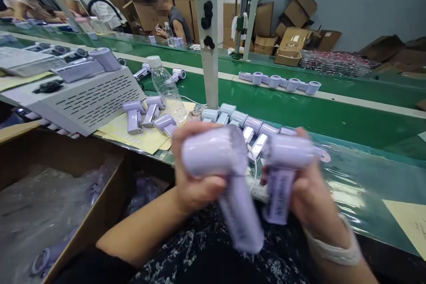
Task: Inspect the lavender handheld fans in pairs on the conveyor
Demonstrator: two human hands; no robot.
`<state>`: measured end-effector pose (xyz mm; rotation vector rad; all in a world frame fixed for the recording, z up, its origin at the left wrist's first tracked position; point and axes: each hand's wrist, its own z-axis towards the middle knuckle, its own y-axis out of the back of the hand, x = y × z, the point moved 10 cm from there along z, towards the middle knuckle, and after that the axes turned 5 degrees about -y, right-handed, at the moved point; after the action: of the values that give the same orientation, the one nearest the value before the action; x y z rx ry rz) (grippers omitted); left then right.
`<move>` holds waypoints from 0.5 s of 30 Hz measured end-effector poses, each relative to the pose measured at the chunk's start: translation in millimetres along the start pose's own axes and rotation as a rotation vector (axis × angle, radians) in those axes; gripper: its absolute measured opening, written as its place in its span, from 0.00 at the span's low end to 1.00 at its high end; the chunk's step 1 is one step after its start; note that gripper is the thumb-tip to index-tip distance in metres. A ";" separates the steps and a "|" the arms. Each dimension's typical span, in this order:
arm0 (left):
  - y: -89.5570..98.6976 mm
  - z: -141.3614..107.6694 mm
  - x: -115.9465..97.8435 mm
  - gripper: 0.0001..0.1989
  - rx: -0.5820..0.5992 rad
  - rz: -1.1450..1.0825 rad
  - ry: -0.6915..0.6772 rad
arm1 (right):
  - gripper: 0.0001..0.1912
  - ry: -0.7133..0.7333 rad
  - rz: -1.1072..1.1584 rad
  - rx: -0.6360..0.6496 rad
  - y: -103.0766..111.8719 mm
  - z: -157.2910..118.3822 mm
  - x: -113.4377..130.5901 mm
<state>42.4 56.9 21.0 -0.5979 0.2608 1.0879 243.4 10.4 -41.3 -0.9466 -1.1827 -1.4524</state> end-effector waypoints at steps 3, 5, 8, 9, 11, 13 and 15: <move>-38.7 -16.6 18.8 0.37 0.163 0.179 -0.100 | 0.67 -0.052 0.044 0.111 -23.1 2.9 -9.2; -54.9 -17.7 43.7 0.40 0.414 0.342 -0.060 | 0.65 -0.113 -0.107 0.031 9.5 5.1 -19.6; -20.8 -3.1 96.3 0.29 0.709 0.898 0.086 | 0.61 -0.317 -0.535 -0.311 133.2 -3.7 -42.5; 12.4 9.1 113.3 0.24 0.665 1.105 0.200 | 0.59 -0.418 -0.752 -0.483 185.6 -15.3 -46.3; 79.3 23.7 140.5 0.26 0.575 1.445 0.483 | 0.52 -0.583 -1.005 -0.666 267.1 -39.3 -53.3; 111.5 17.6 165.7 0.31 0.706 1.557 0.713 | 0.44 -0.648 -1.054 -0.735 316.6 -56.4 -60.5; 120.9 11.4 176.6 0.36 0.784 1.601 0.814 | 0.37 -0.646 -1.066 -0.806 339.2 -65.2 -61.9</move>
<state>14.2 235.7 -94.0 0.0559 2.0171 1.9855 589.2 -48.7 -47.9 -1.4978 -1.7389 -2.7317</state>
